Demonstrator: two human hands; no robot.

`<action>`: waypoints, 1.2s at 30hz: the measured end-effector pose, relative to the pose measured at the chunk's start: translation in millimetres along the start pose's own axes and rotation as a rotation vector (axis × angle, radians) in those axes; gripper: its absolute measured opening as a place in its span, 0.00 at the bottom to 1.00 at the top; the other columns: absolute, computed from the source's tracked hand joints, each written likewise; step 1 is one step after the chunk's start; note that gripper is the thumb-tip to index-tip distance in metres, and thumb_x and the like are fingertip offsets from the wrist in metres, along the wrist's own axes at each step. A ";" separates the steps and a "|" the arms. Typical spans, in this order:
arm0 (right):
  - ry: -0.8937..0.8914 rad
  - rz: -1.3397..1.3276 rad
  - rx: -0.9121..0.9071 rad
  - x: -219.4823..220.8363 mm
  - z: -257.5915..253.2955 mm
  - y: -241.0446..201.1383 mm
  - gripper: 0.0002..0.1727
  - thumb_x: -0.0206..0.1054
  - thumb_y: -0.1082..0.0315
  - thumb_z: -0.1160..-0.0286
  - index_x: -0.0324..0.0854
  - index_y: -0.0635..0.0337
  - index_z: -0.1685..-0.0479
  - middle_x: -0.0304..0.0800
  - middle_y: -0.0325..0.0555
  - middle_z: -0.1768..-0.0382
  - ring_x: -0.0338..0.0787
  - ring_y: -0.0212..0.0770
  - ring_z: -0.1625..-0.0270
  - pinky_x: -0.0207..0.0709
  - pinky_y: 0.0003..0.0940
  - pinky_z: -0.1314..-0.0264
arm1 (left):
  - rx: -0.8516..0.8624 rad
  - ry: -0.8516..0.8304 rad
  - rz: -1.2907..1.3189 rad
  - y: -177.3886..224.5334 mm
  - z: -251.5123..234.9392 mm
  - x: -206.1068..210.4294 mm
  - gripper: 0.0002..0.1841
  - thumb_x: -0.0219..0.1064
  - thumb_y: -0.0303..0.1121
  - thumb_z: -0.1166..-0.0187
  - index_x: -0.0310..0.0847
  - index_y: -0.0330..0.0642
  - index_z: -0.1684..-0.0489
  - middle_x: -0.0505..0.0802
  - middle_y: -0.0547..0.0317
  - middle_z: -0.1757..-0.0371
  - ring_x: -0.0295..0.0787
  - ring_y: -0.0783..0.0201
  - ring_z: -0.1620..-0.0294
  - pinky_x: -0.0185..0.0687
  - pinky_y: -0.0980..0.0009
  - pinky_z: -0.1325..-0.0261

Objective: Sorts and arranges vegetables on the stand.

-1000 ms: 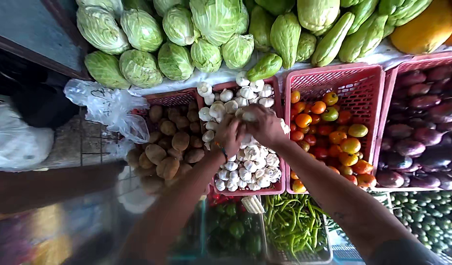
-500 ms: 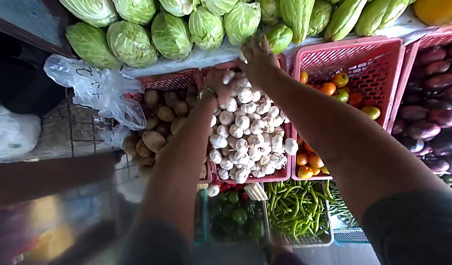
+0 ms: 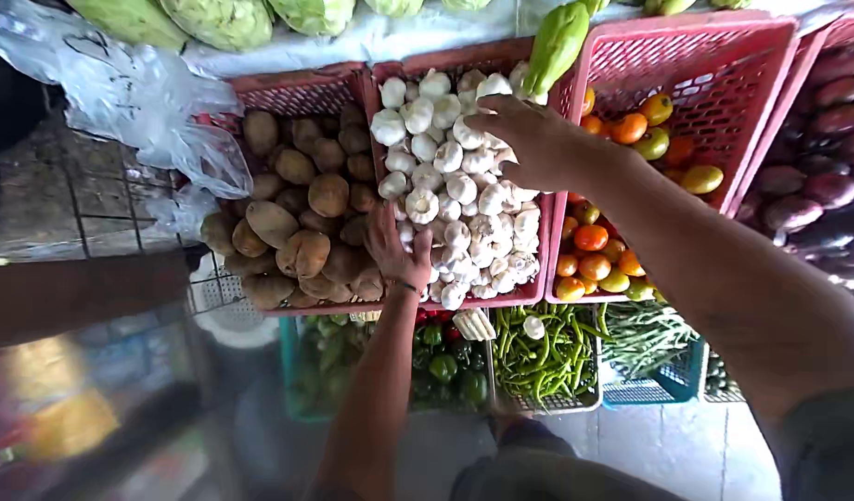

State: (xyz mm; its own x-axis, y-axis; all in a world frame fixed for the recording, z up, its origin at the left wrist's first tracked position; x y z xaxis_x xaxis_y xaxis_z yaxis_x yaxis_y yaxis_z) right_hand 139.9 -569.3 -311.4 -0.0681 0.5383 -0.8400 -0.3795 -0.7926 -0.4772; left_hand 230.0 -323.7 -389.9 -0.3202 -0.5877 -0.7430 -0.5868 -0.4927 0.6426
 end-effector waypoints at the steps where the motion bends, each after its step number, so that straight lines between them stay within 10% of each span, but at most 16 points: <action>1: 0.073 -0.106 -0.004 7.8 26.6 -4.3 0.41 0.72 0.70 0.31 0.68 0.43 0.12 0.59 0.48 0.08 0.65 0.56 0.10 0.62 0.60 0.11 | -0.038 -0.019 0.062 8.7 -3.2 7.2 0.42 0.54 0.61 0.18 0.65 0.36 0.13 0.68 0.34 0.12 0.61 0.40 0.10 0.55 0.45 0.09; 4: 0.503 -0.398 0.073 34.9 120.0 -17.9 0.21 0.66 0.69 0.21 0.82 0.60 0.29 0.83 0.52 0.27 0.82 0.45 0.24 0.78 0.45 0.21 | -0.168 -0.104 0.195 33.0 -22.8 21.7 0.40 0.58 0.56 0.19 0.61 0.43 0.09 0.50 0.31 0.06 0.49 0.38 0.07 0.57 0.46 0.10; 7: 0.492 -0.515 0.405 143.2 210.0 -18.5 0.12 0.64 0.68 0.17 0.87 0.64 0.46 0.92 0.52 0.48 0.92 0.44 0.44 0.87 0.45 0.38 | -0.048 -0.087 0.324 43.0 -24.2 -9.5 0.51 0.42 0.68 0.15 0.43 0.29 0.06 0.51 0.32 0.06 0.45 0.46 0.04 0.43 0.54 0.03; 10: -0.005 -0.449 0.677 269.9 269.4 -1.6 0.18 0.64 0.63 0.18 0.87 0.55 0.33 0.83 0.55 0.27 0.79 0.57 0.21 0.71 0.59 0.18 | 0.099 0.005 0.335 29.0 2.1 -74.0 0.46 0.36 0.64 0.09 0.55 0.23 0.13 0.69 0.31 0.13 0.64 0.48 0.11 0.60 0.52 0.09; 14: -0.279 -0.306 0.733 349.4 295.8 27.2 0.28 0.62 0.63 0.15 0.72 0.47 0.14 0.63 0.57 0.11 0.63 0.66 0.10 0.58 0.69 0.13 | -0.184 -0.164 0.036 -45.1 108.1 -101.2 0.22 0.51 0.42 0.07 0.81 0.28 0.42 0.92 0.42 0.51 0.93 0.56 0.51 0.89 0.54 0.42; 20: -0.088 -0.232 0.943 336.9 261.8 63.5 0.29 0.65 0.56 0.17 0.75 0.57 0.19 0.72 0.64 0.18 0.66 0.64 0.12 0.57 0.64 0.11 | -0.658 -0.896 -0.559 -155.3 221.6 -24.4 0.25 0.66 0.44 0.18 0.77 0.52 0.21 0.79 0.38 0.20 0.79 0.40 0.22 0.76 0.42 0.23; 24: -0.083 -0.183 1.089 360.4 249.2 88.2 0.27 0.62 0.55 0.18 0.76 0.56 0.22 0.81 0.65 0.26 0.80 0.68 0.23 0.72 0.74 0.28 | -0.755 -0.915 -0.684 -166.3 229.8 -5.2 0.28 0.69 0.45 0.21 0.75 0.53 0.21 0.79 0.34 0.22 0.86 0.37 0.31 0.84 0.42 0.33; 30: 0.022 -0.143 1.116 357.3 253.2 94.1 0.27 0.66 0.57 0.21 0.79 0.53 0.22 0.75 0.60 0.18 0.69 0.63 0.13 0.58 0.70 0.15 | -0.784 -0.848 -0.731 -171.3 213.0 -6.4 0.32 0.74 0.44 0.26 0.75 0.41 0.23 0.80 0.37 0.22 0.86 0.43 0.30 0.84 0.49 0.32; 36: 0.364 -0.736 1.211 322.8 326.9 41.8 0.31 0.69 0.49 0.21 0.77 0.60 0.25 0.86 0.59 0.32 0.85 0.57 0.28 0.76 0.59 0.25 | -0.598 -0.817 -0.520 -101.5 183.9 -48.6 0.27 0.74 0.47 0.26 0.84 0.39 0.33 0.85 0.38 0.29 0.86 0.44 0.30 0.81 0.46 0.29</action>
Point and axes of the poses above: each hand's wrist, its own z-axis away from the middle knuckle, its own x-axis out of the palm, y = z × x, the point moved 8 cm from there along -z, towards the middle knuckle
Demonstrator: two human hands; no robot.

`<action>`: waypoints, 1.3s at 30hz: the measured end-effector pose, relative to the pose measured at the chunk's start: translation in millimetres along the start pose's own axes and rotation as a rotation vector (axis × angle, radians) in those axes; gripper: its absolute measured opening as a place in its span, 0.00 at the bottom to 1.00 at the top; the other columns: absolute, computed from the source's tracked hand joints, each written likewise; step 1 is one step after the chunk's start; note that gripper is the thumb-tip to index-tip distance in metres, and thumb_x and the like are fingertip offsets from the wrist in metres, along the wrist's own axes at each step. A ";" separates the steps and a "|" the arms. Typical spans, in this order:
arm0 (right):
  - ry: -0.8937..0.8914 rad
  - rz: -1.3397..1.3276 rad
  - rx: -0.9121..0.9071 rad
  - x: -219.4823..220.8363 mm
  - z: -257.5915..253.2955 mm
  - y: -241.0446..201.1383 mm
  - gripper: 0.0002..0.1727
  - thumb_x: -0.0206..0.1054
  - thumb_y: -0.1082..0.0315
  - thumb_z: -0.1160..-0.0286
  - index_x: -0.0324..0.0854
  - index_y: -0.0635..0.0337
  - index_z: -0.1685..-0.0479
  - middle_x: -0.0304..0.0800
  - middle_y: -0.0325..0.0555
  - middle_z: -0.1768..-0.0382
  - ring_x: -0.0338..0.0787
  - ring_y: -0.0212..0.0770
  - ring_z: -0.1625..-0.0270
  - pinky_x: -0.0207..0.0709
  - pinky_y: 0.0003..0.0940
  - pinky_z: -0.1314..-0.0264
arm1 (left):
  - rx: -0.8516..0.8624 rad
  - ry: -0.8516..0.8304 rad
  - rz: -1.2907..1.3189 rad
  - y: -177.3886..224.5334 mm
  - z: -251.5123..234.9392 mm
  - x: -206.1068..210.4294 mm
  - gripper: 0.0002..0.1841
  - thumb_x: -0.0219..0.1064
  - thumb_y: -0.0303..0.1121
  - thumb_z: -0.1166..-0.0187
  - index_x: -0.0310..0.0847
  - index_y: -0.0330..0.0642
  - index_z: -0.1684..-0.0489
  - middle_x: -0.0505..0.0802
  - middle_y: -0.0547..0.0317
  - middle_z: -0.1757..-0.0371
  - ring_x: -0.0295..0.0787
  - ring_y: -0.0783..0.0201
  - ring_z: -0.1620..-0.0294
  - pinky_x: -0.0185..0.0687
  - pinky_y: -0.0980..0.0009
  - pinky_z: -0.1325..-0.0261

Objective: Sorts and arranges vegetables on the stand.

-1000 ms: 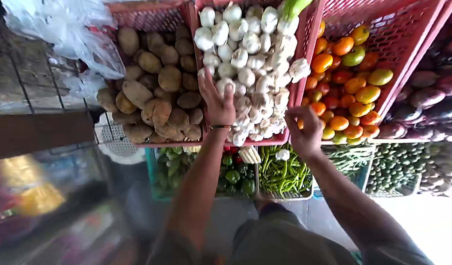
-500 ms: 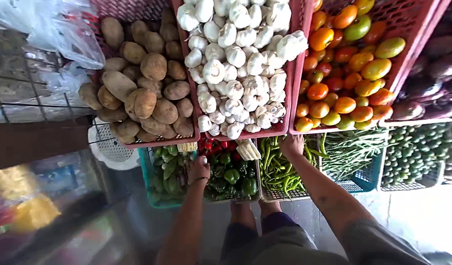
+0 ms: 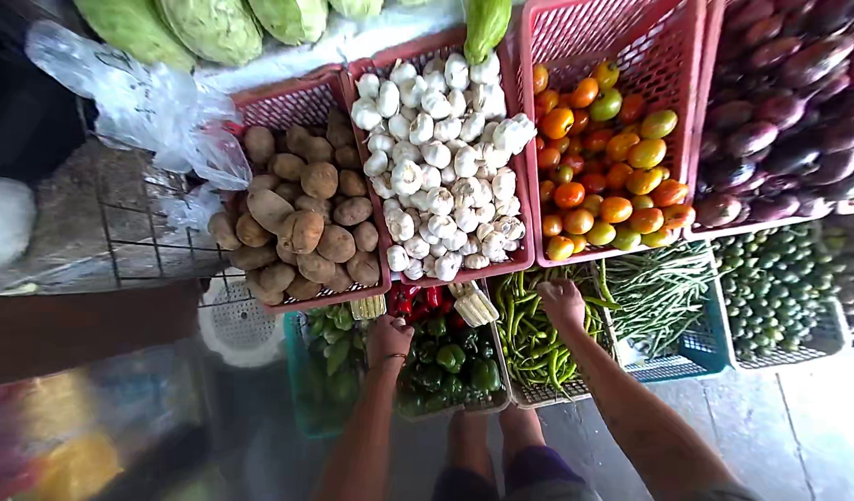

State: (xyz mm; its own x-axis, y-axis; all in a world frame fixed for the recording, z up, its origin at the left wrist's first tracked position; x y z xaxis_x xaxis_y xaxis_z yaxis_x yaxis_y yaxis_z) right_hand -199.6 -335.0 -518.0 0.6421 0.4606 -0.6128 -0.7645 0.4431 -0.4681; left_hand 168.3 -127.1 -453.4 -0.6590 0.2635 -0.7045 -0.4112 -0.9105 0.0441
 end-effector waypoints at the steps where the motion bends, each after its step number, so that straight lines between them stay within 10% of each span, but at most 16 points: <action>1: -0.020 -0.122 0.034 -5.5 18.6 -5.4 0.32 0.70 0.50 0.20 0.76 0.62 0.24 0.88 0.59 0.34 0.87 0.56 0.31 0.78 0.59 0.27 | 0.048 -0.012 0.035 11.8 13.3 -16.1 0.27 0.73 0.47 0.25 0.84 0.39 0.32 0.87 0.39 0.31 0.85 0.44 0.30 0.79 0.46 0.27; 6: -0.140 -0.560 -0.090 -27.8 85.9 -124.5 0.28 0.70 0.58 0.18 0.75 0.67 0.25 0.88 0.62 0.38 0.91 0.51 0.41 0.85 0.49 0.36 | 0.317 0.091 0.293 91.9 55.2 -123.3 0.27 0.70 0.45 0.19 0.79 0.35 0.28 0.91 0.38 0.38 0.90 0.42 0.38 0.82 0.41 0.31; 12: -0.170 -0.759 -0.505 -66.9 132.6 -234.6 0.42 0.69 0.51 0.18 0.53 0.48 0.06 0.63 0.50 0.10 0.84 0.51 0.25 0.84 0.54 0.32 | 0.626 0.379 0.625 147.1 117.8 -189.9 0.36 0.69 0.45 0.17 0.59 0.48 0.10 0.82 0.44 0.22 0.88 0.48 0.34 0.85 0.46 0.34; 18: -0.023 -0.389 -0.373 -47.2 103.6 -74.5 0.35 0.72 0.51 0.24 0.75 0.60 0.20 0.71 0.58 0.17 0.73 0.51 0.15 0.74 0.47 0.17 | 0.571 -0.188 0.500 106.7 161.6 -19.0 0.28 0.65 0.38 0.14 0.70 0.32 0.18 0.89 0.40 0.32 0.91 0.51 0.36 0.87 0.53 0.31; 22: 0.171 -0.327 -0.283 -121.8 55.0 -2.1 0.32 0.69 0.55 0.20 0.74 0.65 0.22 0.71 0.62 0.18 0.71 0.54 0.15 0.71 0.48 0.15 | 0.399 -0.547 0.420 51.1 216.3 109.8 0.28 0.69 0.36 0.17 0.72 0.31 0.21 0.90 0.37 0.34 0.91 0.48 0.37 0.86 0.52 0.30; 26: 0.408 -0.400 -0.257 -204.9 -30.0 14.1 0.31 0.66 0.58 0.16 0.69 0.62 0.17 0.70 0.61 0.17 0.74 0.55 0.17 0.73 0.52 0.18 | 0.422 -0.579 0.393 48.9 234.9 155.1 0.34 0.76 0.37 0.25 0.72 0.30 0.21 0.88 0.33 0.33 0.93 0.47 0.41 0.89 0.52 0.35; 34: 0.564 -0.427 -0.107 -196.1 -102.1 -31.2 0.35 0.68 0.50 0.22 0.71 0.46 0.14 0.61 0.57 0.11 0.62 0.64 0.12 0.60 0.69 0.16 | 0.589 -0.224 0.379 247.6 150.1 100.3 0.29 0.71 0.37 0.20 0.73 0.33 0.21 0.85 0.38 0.27 0.91 0.52 0.38 0.90 0.57 0.37; 39: 0.343 -0.290 -0.445 -186.8 -97.1 -96.7 0.33 0.72 0.55 0.25 0.75 0.55 0.19 0.71 0.62 0.20 0.73 0.62 0.19 0.75 0.63 0.23 | 0.833 0.119 0.493 388.5 113.6 36.7 0.24 0.69 0.37 0.19 0.79 0.31 0.28 0.88 0.38 0.34 0.91 0.55 0.41 0.91 0.60 0.39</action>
Point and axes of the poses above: each hand's wrist, its own z-axis away from the middle knuckle, its own x-axis out of the palm, y = z × x, the point moved 8 cm from there along -z, towards the middle knuckle
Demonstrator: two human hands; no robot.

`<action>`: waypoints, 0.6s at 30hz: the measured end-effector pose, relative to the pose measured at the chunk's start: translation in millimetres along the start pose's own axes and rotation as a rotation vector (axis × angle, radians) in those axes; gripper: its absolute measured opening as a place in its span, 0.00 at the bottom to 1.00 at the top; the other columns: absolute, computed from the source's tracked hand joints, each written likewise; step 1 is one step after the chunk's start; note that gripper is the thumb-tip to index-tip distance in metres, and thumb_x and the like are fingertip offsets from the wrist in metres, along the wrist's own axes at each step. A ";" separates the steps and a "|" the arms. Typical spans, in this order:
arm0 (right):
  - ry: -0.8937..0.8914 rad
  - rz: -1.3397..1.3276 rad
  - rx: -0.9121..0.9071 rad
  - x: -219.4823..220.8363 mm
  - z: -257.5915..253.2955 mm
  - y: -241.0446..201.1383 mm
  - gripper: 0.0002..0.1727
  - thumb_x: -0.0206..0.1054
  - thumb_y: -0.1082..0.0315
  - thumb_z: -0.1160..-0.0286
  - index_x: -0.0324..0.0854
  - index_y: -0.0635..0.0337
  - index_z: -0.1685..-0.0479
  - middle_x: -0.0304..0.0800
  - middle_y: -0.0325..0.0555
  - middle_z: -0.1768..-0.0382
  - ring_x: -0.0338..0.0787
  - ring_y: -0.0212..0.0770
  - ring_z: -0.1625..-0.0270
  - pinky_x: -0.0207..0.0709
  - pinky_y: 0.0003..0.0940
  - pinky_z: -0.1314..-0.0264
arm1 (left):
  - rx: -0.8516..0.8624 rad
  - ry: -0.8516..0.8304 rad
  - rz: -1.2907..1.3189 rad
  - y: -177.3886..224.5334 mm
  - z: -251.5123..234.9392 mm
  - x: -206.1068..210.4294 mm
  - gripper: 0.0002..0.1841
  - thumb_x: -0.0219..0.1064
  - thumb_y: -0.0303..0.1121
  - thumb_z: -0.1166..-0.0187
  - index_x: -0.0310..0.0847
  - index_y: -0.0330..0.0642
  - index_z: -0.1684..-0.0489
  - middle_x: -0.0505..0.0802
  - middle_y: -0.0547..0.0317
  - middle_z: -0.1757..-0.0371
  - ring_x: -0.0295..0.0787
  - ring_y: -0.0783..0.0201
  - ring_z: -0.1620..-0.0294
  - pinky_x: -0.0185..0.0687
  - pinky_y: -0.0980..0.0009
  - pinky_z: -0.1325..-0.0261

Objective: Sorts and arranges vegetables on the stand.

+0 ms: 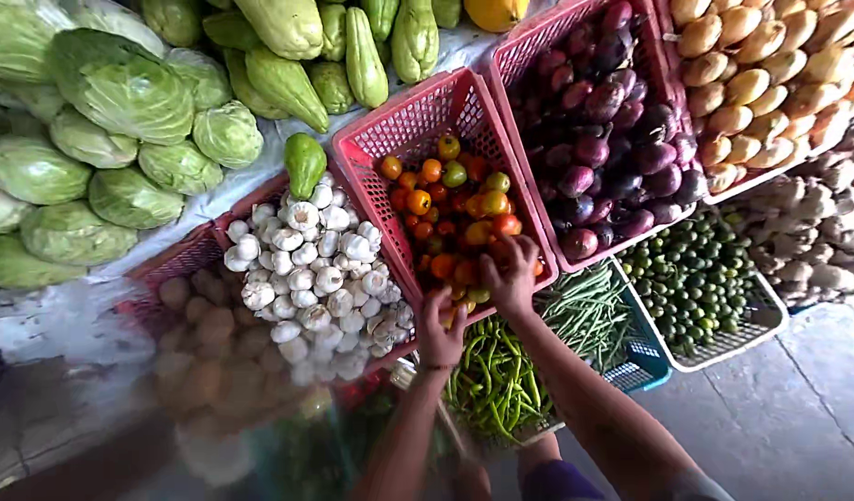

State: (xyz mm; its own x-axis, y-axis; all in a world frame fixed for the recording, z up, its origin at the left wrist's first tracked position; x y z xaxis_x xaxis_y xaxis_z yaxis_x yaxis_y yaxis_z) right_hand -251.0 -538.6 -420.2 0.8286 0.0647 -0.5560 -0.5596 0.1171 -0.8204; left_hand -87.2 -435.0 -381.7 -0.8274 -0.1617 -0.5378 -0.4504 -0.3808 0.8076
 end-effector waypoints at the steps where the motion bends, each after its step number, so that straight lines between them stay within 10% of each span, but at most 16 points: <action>1: -0.120 -0.030 -0.068 11.3 -5.3 -13.0 0.32 0.73 0.55 0.24 0.76 0.55 0.20 0.73 0.60 0.20 0.73 0.60 0.18 0.74 0.60 0.20 | 0.042 0.055 -0.003 13.9 -27.2 -0.9 0.23 0.70 0.36 0.20 0.80 0.31 0.30 0.88 0.39 0.35 0.92 0.55 0.42 0.91 0.60 0.40; 6: -0.199 -0.132 -0.313 -7.1 -28.9 -40.3 0.20 0.71 0.54 0.21 0.89 0.52 0.35 0.85 0.44 0.27 0.78 0.47 0.19 0.70 0.56 0.15 | 0.155 0.142 -0.110 69.9 -173.7 2.3 0.24 0.68 0.44 0.17 0.81 0.37 0.29 0.88 0.40 0.33 0.87 0.51 0.35 0.86 0.57 0.34; 11: -0.083 -0.200 -0.171 -81.4 -30.6 27.9 0.17 0.66 0.62 0.18 0.88 0.58 0.36 0.89 0.47 0.34 0.85 0.41 0.27 0.81 0.45 0.24 | 0.058 -0.141 -0.440 70.9 -307.8 47.8 0.34 0.69 0.53 0.20 0.74 0.48 0.17 0.76 0.43 0.17 0.68 0.44 0.14 0.63 0.43 0.13; 18: -0.114 -0.255 0.102 -127.6 35.9 111.8 0.13 0.63 0.71 0.21 0.87 0.68 0.46 0.95 0.46 0.49 0.94 0.34 0.48 0.89 0.32 0.40 | -0.004 -0.416 -0.778 50.5 -351.4 87.4 0.35 0.69 0.64 0.28 0.76 0.62 0.20 0.68 0.34 0.13 0.73 0.33 0.20 0.69 0.29 0.26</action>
Point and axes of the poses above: each hand's wrist, its own z-axis away from the middle knuckle, its own x-axis out of the palm, y = z × x, the point moved 8 cm from there along -z, towards the middle knuckle
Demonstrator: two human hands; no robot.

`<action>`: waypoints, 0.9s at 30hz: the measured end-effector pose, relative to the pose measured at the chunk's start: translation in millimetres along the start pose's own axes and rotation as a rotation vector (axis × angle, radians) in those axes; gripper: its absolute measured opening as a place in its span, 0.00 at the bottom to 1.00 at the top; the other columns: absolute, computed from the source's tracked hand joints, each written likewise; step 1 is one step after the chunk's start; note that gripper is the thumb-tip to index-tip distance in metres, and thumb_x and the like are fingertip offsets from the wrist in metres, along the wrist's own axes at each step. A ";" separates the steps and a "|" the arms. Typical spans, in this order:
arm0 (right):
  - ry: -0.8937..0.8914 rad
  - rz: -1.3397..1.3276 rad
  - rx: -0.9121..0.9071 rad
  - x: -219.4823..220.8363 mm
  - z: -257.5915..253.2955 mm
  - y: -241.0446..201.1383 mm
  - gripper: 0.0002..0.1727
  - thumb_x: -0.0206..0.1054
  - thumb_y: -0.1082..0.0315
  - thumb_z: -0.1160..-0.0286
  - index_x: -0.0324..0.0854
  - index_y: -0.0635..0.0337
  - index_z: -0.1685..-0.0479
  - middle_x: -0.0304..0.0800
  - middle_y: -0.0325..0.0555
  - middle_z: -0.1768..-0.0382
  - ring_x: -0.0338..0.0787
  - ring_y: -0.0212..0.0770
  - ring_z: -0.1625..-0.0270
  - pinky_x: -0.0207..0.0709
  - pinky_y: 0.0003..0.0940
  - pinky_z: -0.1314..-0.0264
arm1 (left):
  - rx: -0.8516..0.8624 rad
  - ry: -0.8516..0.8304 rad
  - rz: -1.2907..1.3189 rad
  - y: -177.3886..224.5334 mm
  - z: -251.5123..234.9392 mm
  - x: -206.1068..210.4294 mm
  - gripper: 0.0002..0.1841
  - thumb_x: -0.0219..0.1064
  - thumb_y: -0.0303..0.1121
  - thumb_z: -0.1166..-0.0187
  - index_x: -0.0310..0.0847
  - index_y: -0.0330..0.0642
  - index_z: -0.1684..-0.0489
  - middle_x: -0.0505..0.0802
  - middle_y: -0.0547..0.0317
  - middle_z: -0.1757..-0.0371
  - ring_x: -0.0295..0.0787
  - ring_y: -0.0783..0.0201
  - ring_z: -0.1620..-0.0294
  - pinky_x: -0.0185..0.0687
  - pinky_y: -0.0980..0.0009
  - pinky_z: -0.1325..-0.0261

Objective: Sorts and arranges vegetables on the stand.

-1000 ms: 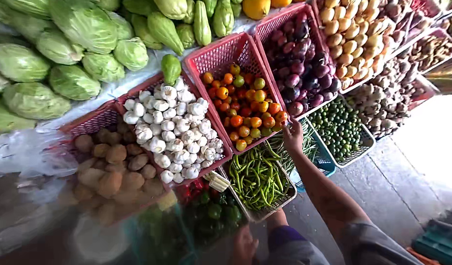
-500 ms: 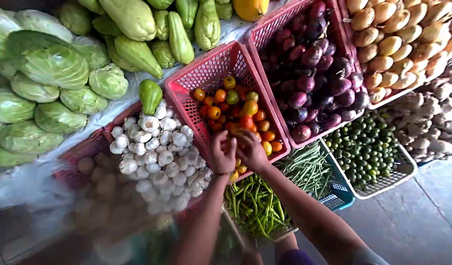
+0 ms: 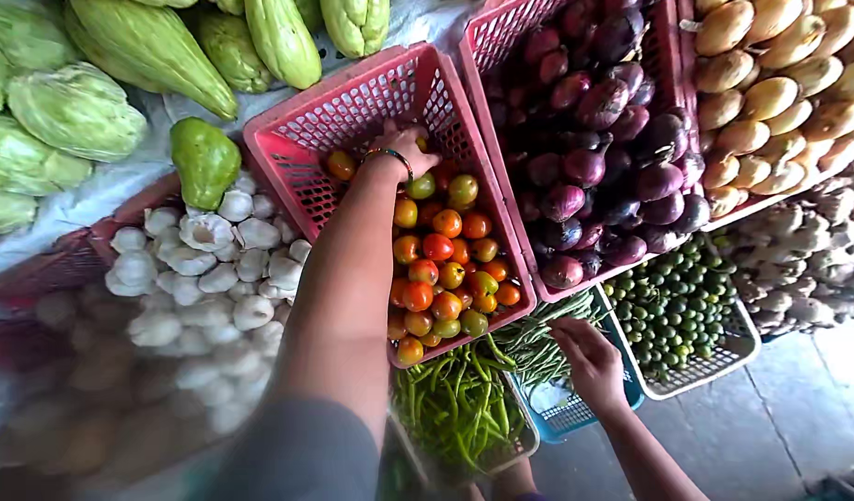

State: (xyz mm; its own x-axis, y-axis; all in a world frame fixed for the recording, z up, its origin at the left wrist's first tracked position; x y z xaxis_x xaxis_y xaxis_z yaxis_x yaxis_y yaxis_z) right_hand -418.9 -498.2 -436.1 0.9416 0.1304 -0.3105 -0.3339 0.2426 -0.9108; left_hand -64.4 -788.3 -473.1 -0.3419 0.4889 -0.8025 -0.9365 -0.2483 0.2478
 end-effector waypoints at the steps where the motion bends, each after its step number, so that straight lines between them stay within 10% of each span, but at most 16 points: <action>1: 0.023 -0.074 0.078 -0.5 5.3 6.4 0.12 0.62 0.72 0.21 0.86 0.67 0.46 0.95 0.44 0.50 0.94 0.33 0.50 0.90 0.31 0.42 | -0.035 -0.011 -0.031 -3.8 0.7 -7.1 0.37 0.72 0.63 0.29 0.74 0.59 0.19 0.69 0.29 0.15 0.72 0.29 0.21 0.70 0.28 0.27; 5: 0.074 -0.256 0.130 17.6 3.8 -2.8 0.11 0.61 0.75 0.21 0.85 0.67 0.47 0.95 0.42 0.51 0.95 0.34 0.52 0.90 0.31 0.42 | -0.121 -0.006 -0.043 -23.6 15.1 -11.7 0.48 0.76 0.52 0.28 0.53 0.43 0.08 0.79 0.23 0.26 0.79 0.26 0.27 0.74 0.30 0.30; 13: 0.031 -0.035 -0.117 76.5 -70.7 -69.5 0.12 0.64 0.69 0.20 0.88 0.65 0.47 0.93 0.47 0.48 0.92 0.35 0.44 0.87 0.35 0.37 | -0.191 0.174 0.145 -35.1 126.4 0.5 0.32 0.73 0.52 0.28 0.75 0.51 0.24 0.91 0.39 0.39 0.91 0.36 0.42 0.85 0.34 0.47; 18: -0.037 0.419 -0.481 133.1 -134.4 -135.7 0.14 0.64 0.68 0.20 0.91 0.53 0.43 0.82 0.51 0.26 0.76 0.54 0.19 0.71 0.54 0.18 | -0.282 -0.069 -0.049 -35.2 193.8 9.4 0.34 0.67 0.60 0.22 0.76 0.42 0.27 0.91 0.37 0.41 0.91 0.36 0.43 0.84 0.34 0.46; 23: -0.370 1.062 -0.325 192.1 -201.6 -132.1 0.23 0.59 0.77 0.22 0.83 0.54 0.29 0.65 0.51 0.11 0.60 0.61 0.09 0.56 0.66 0.14 | -0.231 -0.139 -0.129 -37.2 171.9 -39.2 0.38 0.55 0.68 0.18 0.90 0.36 0.50 0.93 0.33 0.47 0.89 0.32 0.40 0.78 0.27 0.42; 27: -0.340 1.027 -0.360 180.5 -187.0 -144.0 0.18 0.58 0.77 0.19 0.86 0.58 0.37 0.78 0.60 0.26 0.72 0.67 0.21 0.70 0.65 0.24 | -0.185 0.126 -0.210 -61.8 90.8 -37.6 0.31 0.66 0.33 0.21 0.70 0.47 0.14 0.72 0.30 0.17 0.75 0.25 0.26 0.78 0.28 0.36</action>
State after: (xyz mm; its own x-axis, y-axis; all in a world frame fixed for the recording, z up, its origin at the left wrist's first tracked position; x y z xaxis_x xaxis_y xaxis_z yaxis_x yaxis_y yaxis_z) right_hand -192.7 -689.4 -411.9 0.1511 0.3748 -0.9147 -0.8565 -0.4124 -0.3105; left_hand -0.8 -715.4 -408.9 -0.1188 0.4411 -0.8895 -0.9518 -0.3059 -0.0246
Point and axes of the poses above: each hand's wrist, its own z-axis away from the middle knuckle, its own x-axis out of the palm, y = z × x, the point moved 8 cm from there along -z, towards the middle knuckle
